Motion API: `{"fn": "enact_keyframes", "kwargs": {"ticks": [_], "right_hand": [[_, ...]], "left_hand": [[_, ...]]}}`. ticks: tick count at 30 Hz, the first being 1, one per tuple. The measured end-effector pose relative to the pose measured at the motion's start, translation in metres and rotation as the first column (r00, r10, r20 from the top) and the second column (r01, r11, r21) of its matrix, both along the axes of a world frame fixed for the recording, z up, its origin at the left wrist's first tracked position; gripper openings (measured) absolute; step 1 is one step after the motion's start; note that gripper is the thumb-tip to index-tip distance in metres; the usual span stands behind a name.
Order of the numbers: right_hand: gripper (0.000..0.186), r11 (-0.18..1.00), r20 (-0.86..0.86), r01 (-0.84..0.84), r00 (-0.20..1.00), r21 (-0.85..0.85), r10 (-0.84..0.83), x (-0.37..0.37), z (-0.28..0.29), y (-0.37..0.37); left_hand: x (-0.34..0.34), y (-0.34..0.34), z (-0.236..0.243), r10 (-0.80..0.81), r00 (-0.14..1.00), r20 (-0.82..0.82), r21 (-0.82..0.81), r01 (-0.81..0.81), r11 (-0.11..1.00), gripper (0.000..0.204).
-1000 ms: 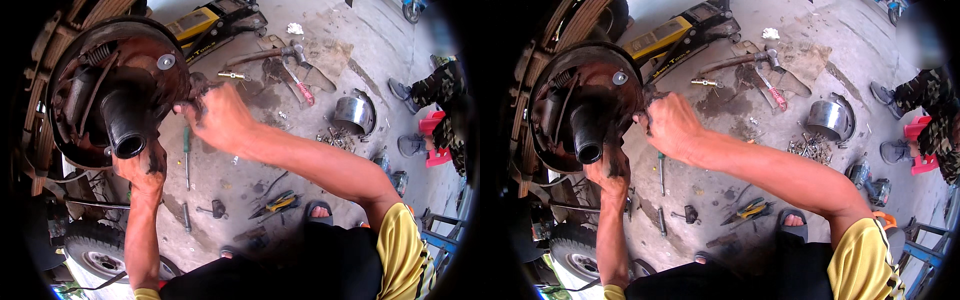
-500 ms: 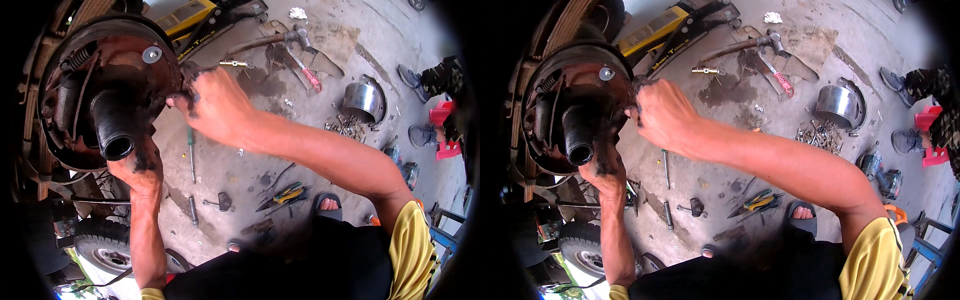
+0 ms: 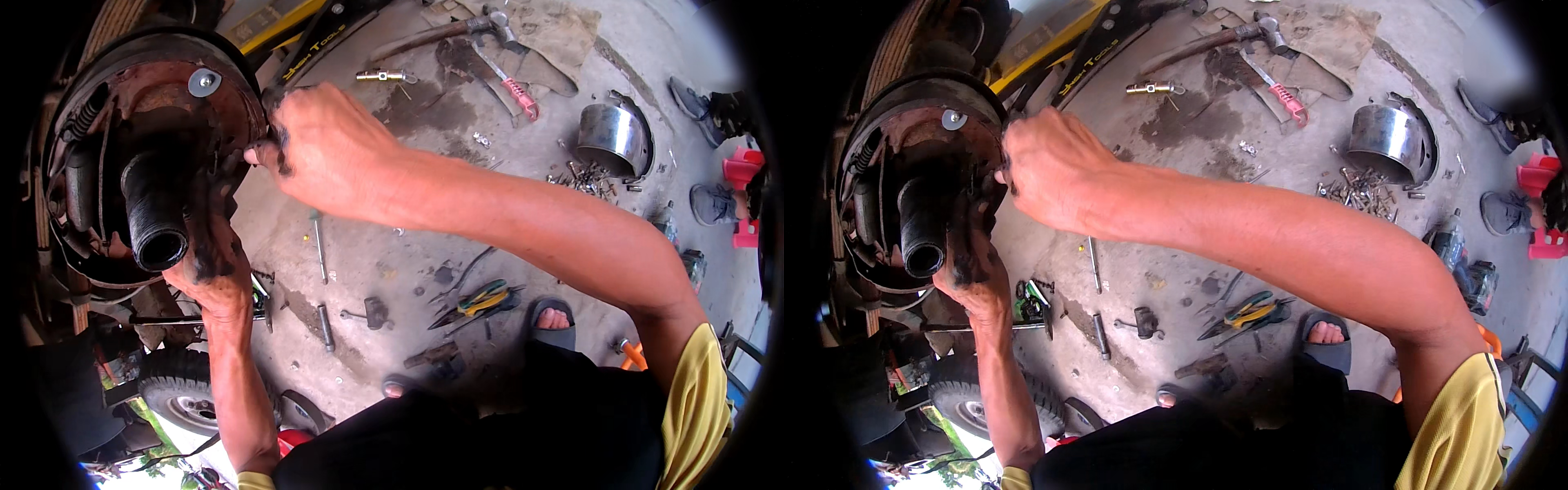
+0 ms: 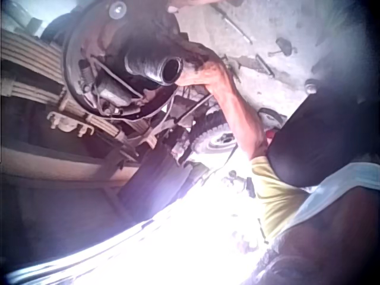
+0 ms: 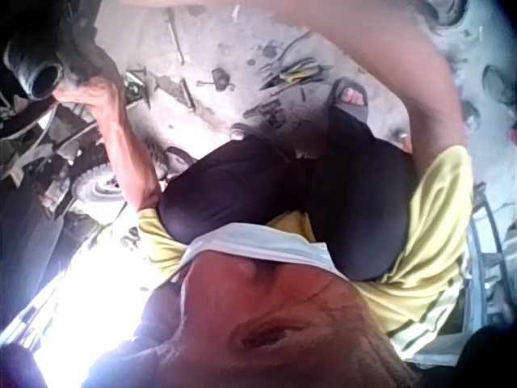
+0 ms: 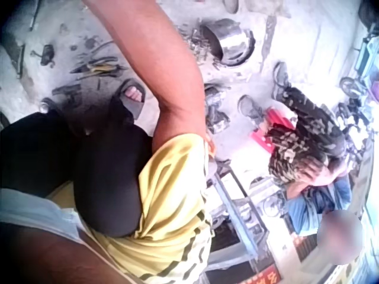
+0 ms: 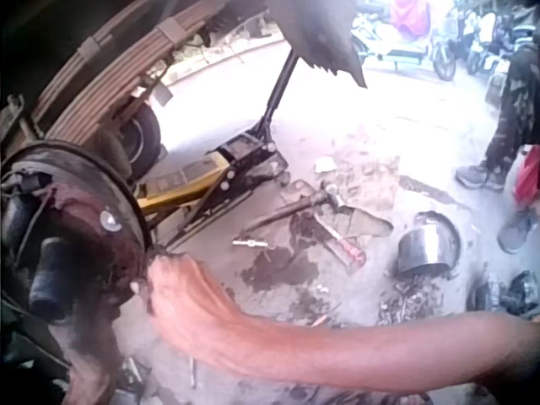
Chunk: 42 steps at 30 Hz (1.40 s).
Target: The person assembles a drum brake system by hand, positioning brake pads and attaching springs and retaining clips using a screwdriver.
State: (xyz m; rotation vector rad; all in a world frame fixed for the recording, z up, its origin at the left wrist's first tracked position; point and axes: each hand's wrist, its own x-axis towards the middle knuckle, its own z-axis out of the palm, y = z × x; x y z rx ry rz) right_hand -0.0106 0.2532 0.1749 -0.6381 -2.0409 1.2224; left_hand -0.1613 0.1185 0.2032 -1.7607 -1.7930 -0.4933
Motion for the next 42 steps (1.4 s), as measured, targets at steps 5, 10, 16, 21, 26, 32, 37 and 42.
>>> {"fn": "enact_keyframes", "kwargs": {"ticks": [5, 10, 16, 21, 26, 32, 37, 42], "right_hand": [[0.037, 1.0, 0.009, -0.001, 1.0, 0.004, 0.001, 0.003, 0.001, 0.001], [0.042, 1.0, -0.007, 0.002, 1.0, 0.006, -0.002, 0.003, 0.0, 0.002], [0.041, 0.999, 0.033, -0.043, 0.999, 0.004, 0.042, 0.003, -0.004, -0.005], [0.043, 0.985, 0.12, -0.084, 0.991, 0.152, 0.066, 0.013, 0.0, -0.01], [0.044, 0.924, 0.094, -0.001, 0.995, 0.383, -0.038, 0.007, 0.0, -0.014], [0.03, 0.937, 0.123, 0.006, 0.991, 0.349, -0.052, 0.002, 0.001, -0.016], [0.02, 0.922, 0.03, 0.036, 0.998, 0.385, -0.052, -0.004, 0.004, -0.013], [0.014, 0.831, 0.012, 0.038, 0.998, 0.554, -0.054, -0.011, 0.008, -0.012]], "left_hand": [[0.002, -0.002, 0.0, 0.019, 0.993, 0.119, -0.005, -0.018, 1.0, 0.03], [-0.005, -0.005, 0.007, 0.022, 0.916, -0.399, -0.085, -0.061, 0.994, 0.02], [-0.004, -0.005, 0.005, 0.031, 0.94, -0.339, -0.077, -0.06, 0.995, 0.025], [-0.006, 0.0, -0.001, -0.033, 0.999, 0.003, 0.019, 0.033, 0.999, 0.023], [-0.002, -0.004, -0.005, 0.065, 0.989, 0.136, -0.005, -0.065, 0.998, 0.028], [-0.005, -0.004, -0.004, 0.075, 0.997, 0.02, -0.032, -0.074, 0.997, 0.032], [-0.007, -0.004, 0.005, 0.021, 0.987, -0.161, -0.013, -0.024, 1.0, 0.027], [-0.005, -0.001, 0.003, -0.001, 0.994, -0.111, 0.02, 0.004, 1.0, 0.02]]}}
